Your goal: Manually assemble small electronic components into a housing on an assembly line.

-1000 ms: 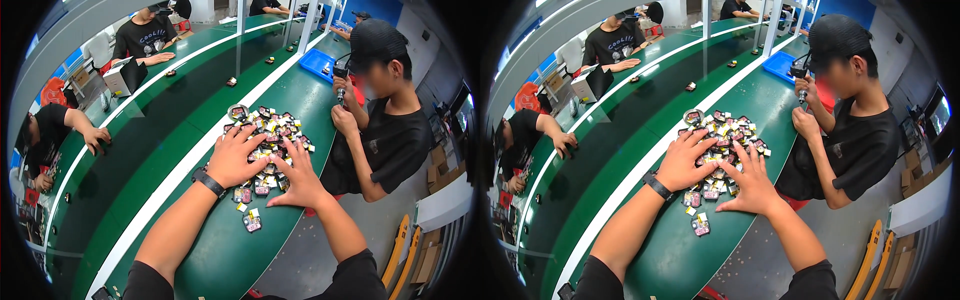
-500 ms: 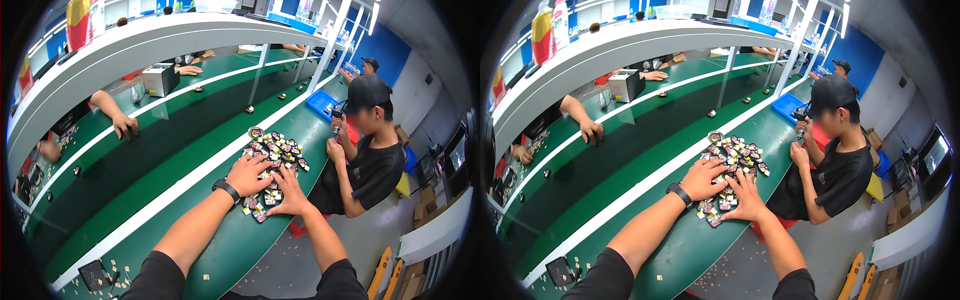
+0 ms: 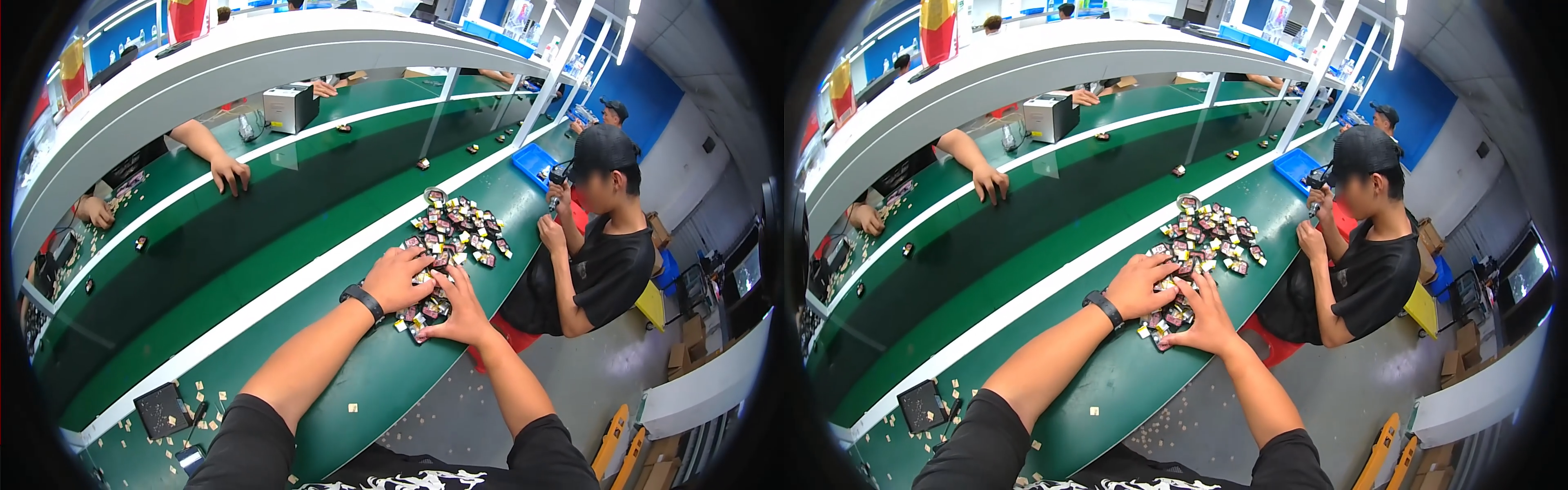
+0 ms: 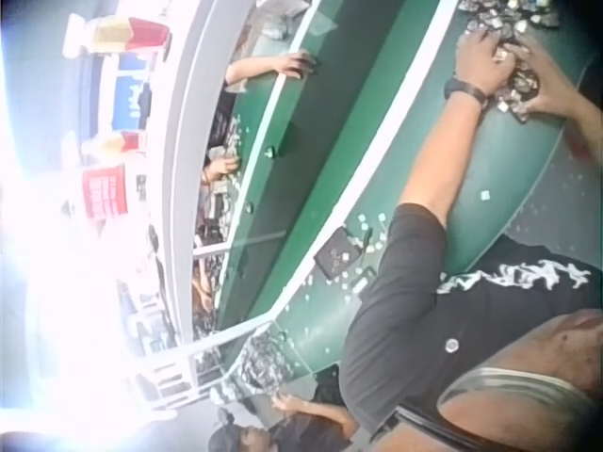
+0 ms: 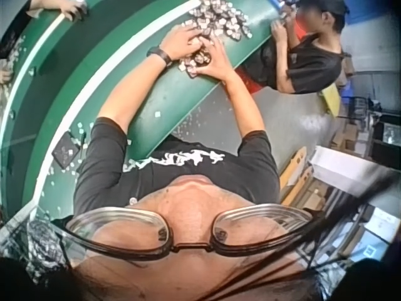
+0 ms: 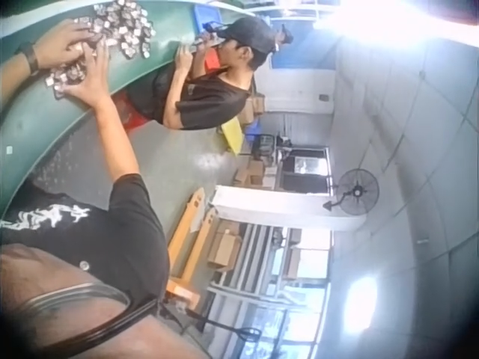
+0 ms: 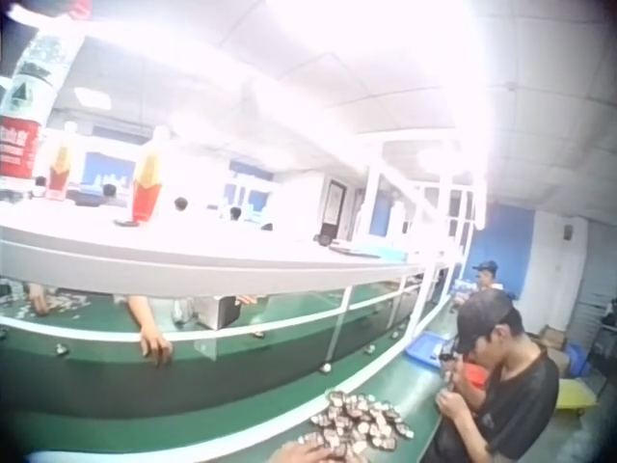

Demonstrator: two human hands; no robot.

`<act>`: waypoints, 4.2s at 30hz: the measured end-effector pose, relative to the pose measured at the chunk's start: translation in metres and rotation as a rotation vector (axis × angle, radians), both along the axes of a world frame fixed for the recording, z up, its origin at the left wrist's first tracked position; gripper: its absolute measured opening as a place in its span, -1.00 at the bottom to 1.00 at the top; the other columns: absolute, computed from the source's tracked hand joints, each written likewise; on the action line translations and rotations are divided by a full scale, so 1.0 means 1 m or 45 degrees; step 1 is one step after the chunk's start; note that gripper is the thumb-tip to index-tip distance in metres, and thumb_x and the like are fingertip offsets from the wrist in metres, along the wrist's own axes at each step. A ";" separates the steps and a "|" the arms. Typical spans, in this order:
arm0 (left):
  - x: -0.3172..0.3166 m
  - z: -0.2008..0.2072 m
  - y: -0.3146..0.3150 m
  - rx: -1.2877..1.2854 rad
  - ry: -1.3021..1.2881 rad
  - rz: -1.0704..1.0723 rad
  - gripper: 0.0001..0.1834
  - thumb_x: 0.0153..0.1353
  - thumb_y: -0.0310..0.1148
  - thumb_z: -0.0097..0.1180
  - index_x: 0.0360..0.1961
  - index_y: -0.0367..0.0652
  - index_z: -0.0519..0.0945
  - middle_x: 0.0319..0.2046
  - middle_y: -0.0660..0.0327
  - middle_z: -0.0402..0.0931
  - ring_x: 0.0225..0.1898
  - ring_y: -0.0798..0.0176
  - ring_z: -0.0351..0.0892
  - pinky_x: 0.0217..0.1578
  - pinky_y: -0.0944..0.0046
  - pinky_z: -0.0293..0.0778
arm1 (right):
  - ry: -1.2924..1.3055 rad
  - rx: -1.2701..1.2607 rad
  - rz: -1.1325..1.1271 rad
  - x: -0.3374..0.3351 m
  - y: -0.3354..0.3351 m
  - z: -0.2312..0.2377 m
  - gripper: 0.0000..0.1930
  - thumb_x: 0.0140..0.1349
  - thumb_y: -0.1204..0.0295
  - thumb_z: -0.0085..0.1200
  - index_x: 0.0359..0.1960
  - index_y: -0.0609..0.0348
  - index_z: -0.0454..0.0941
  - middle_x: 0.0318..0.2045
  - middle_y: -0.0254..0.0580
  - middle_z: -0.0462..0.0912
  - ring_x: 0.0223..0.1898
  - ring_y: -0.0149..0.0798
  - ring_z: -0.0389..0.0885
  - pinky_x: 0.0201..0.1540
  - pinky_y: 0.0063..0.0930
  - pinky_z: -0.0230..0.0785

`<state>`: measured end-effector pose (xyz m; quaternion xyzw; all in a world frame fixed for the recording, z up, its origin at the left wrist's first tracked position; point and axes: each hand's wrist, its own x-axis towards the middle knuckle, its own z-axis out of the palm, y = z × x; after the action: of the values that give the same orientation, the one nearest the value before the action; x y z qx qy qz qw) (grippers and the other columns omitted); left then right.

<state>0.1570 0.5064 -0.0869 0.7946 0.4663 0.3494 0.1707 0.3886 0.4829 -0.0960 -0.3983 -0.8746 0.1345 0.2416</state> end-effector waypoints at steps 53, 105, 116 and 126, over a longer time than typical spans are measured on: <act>-0.020 0.035 0.089 -0.216 0.429 -0.139 -0.11 0.36 0.19 0.18 0.58 0.02 0.23 0.62 -0.11 -0.02 0.59 -0.47 -0.17 0.53 -0.32 -0.06 | -0.166 0.326 -0.205 0.119 0.146 0.020 0.00 0.20 -0.07 0.40 0.58 0.08 0.19 0.60 0.01 0.11 0.62 0.02 0.02 0.64 -0.02 -0.18; -0.027 0.014 0.000 0.098 0.430 -0.377 -0.25 0.21 0.12 0.27 0.26 -0.22 0.54 0.24 -0.04 0.50 0.28 -0.15 0.44 0.30 -0.11 0.41 | 0.322 -0.020 -0.038 -0.019 0.014 0.003 -0.61 0.19 0.36 0.36 0.05 0.20 0.67 0.34 0.15 0.50 0.43 0.28 0.35 0.48 0.06 0.15; -0.073 0.022 -0.068 0.127 0.460 -0.318 -0.21 0.21 0.12 0.31 0.33 -0.19 0.50 0.31 -0.03 0.46 0.33 -0.16 0.40 0.30 -0.14 0.44 | 0.373 -0.122 -0.037 -0.064 -0.042 0.008 -0.61 0.17 0.39 0.37 0.03 0.23 0.68 0.33 0.16 0.51 0.39 0.23 0.41 0.45 0.00 0.20; -0.107 0.018 -0.114 0.091 0.432 -0.326 -0.19 0.18 0.08 0.34 0.34 -0.21 0.48 0.25 -0.01 0.50 0.29 -0.19 0.42 0.29 -0.12 0.44 | 0.402 -0.138 0.015 -0.094 -0.081 0.005 -0.62 0.15 0.38 0.40 0.01 0.21 0.70 0.31 0.13 0.52 0.38 0.25 0.40 0.50 0.08 0.12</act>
<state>0.0498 0.3928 -0.0689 0.9004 0.3708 0.2023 0.1043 0.2944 0.4017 -0.0909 -0.3798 -0.8195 0.2437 0.3532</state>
